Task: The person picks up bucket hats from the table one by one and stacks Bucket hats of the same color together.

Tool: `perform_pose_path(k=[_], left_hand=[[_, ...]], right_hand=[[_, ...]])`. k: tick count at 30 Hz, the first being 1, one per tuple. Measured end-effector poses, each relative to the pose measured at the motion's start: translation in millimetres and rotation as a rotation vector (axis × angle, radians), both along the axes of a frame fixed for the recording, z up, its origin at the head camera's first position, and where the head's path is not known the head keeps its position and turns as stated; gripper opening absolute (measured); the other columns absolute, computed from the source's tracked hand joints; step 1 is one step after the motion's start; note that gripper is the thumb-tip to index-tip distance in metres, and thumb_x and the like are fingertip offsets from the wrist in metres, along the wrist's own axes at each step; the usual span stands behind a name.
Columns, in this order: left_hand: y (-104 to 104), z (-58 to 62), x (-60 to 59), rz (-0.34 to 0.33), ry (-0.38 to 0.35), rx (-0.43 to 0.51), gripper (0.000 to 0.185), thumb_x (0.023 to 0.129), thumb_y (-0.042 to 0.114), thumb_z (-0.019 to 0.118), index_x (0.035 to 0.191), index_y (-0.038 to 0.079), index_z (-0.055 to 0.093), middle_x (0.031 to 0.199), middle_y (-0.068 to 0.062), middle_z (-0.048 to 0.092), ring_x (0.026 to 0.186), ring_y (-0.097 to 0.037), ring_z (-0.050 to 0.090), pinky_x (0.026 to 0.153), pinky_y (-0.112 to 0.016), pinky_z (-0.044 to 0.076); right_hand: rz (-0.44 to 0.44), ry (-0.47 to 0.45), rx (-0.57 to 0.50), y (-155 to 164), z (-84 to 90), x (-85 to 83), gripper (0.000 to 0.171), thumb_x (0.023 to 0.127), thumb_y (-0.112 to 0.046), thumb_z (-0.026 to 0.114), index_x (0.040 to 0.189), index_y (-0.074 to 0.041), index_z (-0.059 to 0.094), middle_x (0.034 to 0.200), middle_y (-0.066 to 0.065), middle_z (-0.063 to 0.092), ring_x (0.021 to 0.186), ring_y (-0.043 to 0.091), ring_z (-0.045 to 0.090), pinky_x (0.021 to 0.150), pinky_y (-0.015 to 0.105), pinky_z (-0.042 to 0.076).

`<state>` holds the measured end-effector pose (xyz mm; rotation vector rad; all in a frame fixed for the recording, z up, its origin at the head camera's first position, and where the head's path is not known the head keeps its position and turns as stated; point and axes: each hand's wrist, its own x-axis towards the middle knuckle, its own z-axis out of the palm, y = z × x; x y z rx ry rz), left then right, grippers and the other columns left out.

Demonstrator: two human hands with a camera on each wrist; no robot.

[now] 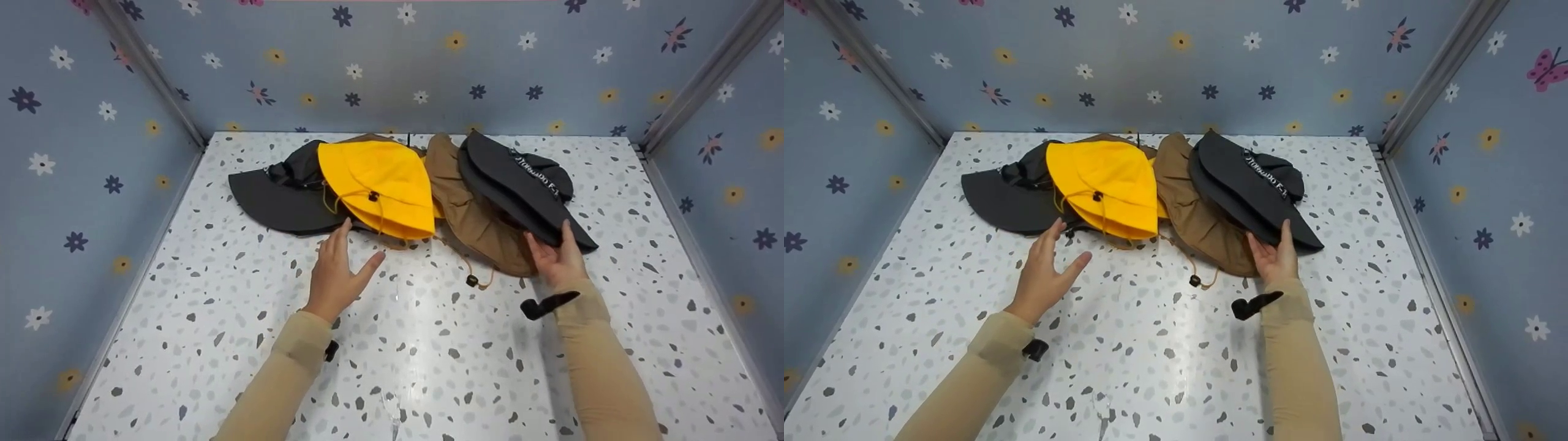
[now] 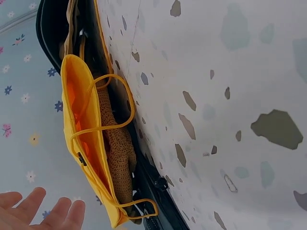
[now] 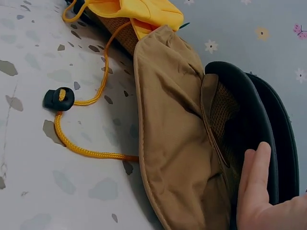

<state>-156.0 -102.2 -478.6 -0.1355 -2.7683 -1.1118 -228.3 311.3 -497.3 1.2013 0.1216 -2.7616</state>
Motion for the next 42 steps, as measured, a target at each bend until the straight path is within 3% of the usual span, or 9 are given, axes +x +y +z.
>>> perform_pose_path(k=[4, 8, 13, 20, 25, 29, 35, 42], left_hand=[[1.2, 0.2, 1.0, -0.003, -0.041, 0.023, 0.091, 0.090, 0.067, 0.056, 0.159, 0.017, 0.022, 0.157, -0.011, 0.035, 0.140, -0.033, 0.037, 0.108, -0.056, 0.041], [2.7, 1.2, 2.2, -0.009, -0.095, 0.078, 0.091, 0.090, 0.069, 0.054, 0.159, 0.021, 0.020, 0.159, -0.007, 0.033, 0.145, -0.031, 0.033, 0.113, -0.057, 0.036], [5.7, 1.3, 2.5, -0.034, -0.119, 0.187, 0.088, 0.092, 0.064, 0.057, 0.159, 0.019, 0.020, 0.157, -0.006, 0.035, 0.144, -0.029, 0.035, 0.116, -0.053, 0.035], [12.6, 0.9, -0.2, -0.080, -0.131, 0.359, 0.081, 0.097, 0.049, 0.059, 0.158, 0.011, 0.021, 0.155, -0.010, 0.038, 0.139, -0.032, 0.042, 0.109, -0.050, 0.043], [16.5, 5.1, -0.7, -0.080, -0.185, 0.466, 0.077, 0.100, 0.045, 0.057, 0.158, 0.012, 0.021, 0.154, -0.009, 0.039, 0.138, -0.030, 0.044, 0.108, -0.048, 0.043], [18.6, 7.2, -3.0, -0.073, -0.234, 0.547, 0.080, 0.098, 0.052, 0.056, 0.158, 0.012, 0.021, 0.153, -0.009, 0.040, 0.136, -0.029, 0.045, 0.107, -0.047, 0.045], [22.7, 7.2, -5.5, -0.098, -0.289, 0.646, 0.087, 0.096, 0.060, 0.053, 0.159, 0.011, 0.018, 0.153, -0.011, 0.039, 0.131, -0.026, 0.048, 0.103, -0.044, 0.048], [29.3, 13.0, -5.6, -0.086, -0.352, 0.736, 0.075, 0.102, 0.047, 0.050, 0.159, 0.011, 0.019, 0.153, -0.014, 0.038, 0.134, -0.030, 0.049, 0.100, -0.040, 0.052]], right_hand=[[-0.065, -0.008, -0.038, -1.8, -3.6, -5.9, 0.067, 0.085, -0.027, 0.079, 0.142, -0.034, 0.044, 0.144, -0.008, 0.051, 0.130, 0.020, 0.055, 0.097, 0.040, 0.055], [-0.089, -0.003, -0.055, -5.0, -5.7, -10.6, 0.081, 0.084, -0.026, 0.080, 0.148, -0.041, 0.034, 0.153, -0.017, 0.038, 0.138, 0.011, 0.044, 0.098, 0.043, 0.054], [-0.073, 0.006, -0.061, -8.3, -7.5, -17.0, 0.079, 0.084, -0.023, 0.080, 0.148, -0.039, 0.035, 0.151, -0.015, 0.039, 0.140, 0.009, 0.041, 0.105, 0.043, 0.050], [-0.085, 0.002, -0.100, -12.0, -8.5, -20.2, 0.065, 0.089, 0.001, 0.070, 0.142, -0.030, 0.049, 0.142, -0.008, 0.052, 0.137, 0.012, 0.046, 0.110, 0.045, 0.044], [-0.125, 0.036, -0.141, -13.4, -11.1, -20.0, 0.069, 0.093, 0.008, 0.060, 0.148, -0.031, 0.043, 0.149, -0.010, 0.046, 0.139, 0.010, 0.042, 0.115, 0.042, 0.036], [-0.155, 0.069, -0.157, -14.1, -11.4, -18.2, 0.071, 0.097, 0.008, 0.053, 0.152, -0.032, 0.036, 0.154, -0.015, 0.039, 0.142, 0.008, 0.037, 0.118, 0.037, 0.031], [-0.131, 0.140, -0.076, -12.9, -7.7, -13.5, 0.073, 0.099, 0.007, 0.048, 0.155, -0.033, 0.027, 0.159, -0.016, 0.029, 0.146, 0.010, 0.032, 0.118, 0.037, 0.030], [-0.129, 0.199, 0.075, -14.3, -0.8, -8.7, 0.111, 0.095, 0.017, 0.044, 0.143, -0.070, -0.004, 0.162, -0.017, 0.016, 0.146, 0.014, 0.029, 0.109, 0.047, 0.038]])
